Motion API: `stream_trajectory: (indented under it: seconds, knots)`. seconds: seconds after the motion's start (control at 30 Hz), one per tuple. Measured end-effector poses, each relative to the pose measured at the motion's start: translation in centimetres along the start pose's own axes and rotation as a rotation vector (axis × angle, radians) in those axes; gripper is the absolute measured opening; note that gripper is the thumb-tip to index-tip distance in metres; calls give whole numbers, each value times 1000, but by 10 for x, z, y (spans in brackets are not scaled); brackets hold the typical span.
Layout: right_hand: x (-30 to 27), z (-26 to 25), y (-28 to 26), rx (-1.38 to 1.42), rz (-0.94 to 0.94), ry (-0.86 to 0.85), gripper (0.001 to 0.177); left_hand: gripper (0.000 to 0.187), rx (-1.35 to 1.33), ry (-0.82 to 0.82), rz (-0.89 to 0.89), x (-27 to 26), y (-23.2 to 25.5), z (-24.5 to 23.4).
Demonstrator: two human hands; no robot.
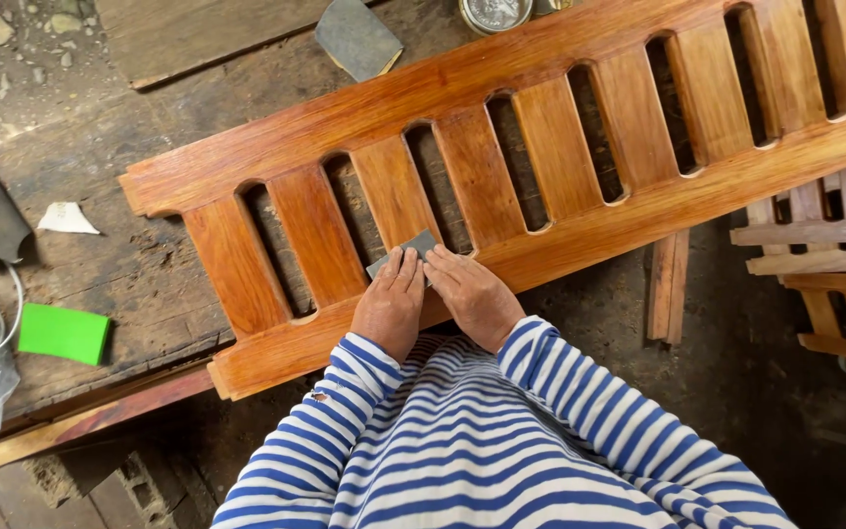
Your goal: The person sands a wooden slatted panel using a sanding block. They work along the top surface and edges, moving the block back and forth to smooth the wood. The panel remains on a workbench throughout the process.
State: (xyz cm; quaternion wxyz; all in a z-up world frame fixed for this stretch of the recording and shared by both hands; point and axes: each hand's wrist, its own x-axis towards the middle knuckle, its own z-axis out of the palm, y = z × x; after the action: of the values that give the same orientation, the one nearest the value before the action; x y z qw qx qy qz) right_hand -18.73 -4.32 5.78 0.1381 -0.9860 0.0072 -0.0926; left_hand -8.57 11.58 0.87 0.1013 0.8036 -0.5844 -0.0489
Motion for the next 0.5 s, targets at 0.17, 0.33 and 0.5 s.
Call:
stream_trajectory:
  seconds: [0.17, 0.33, 0.5]
  knots:
    - [42, 37, 42, -48, 25, 45, 34, 46, 107, 215, 28, 59, -36, 7]
    - [61, 42, 55, -24, 51, 55, 32, 47, 181, 216, -26, 75, -47, 20]
    - [12, 23, 31, 47, 43, -8, 35, 48, 51, 200, -68, 32, 0, 4]
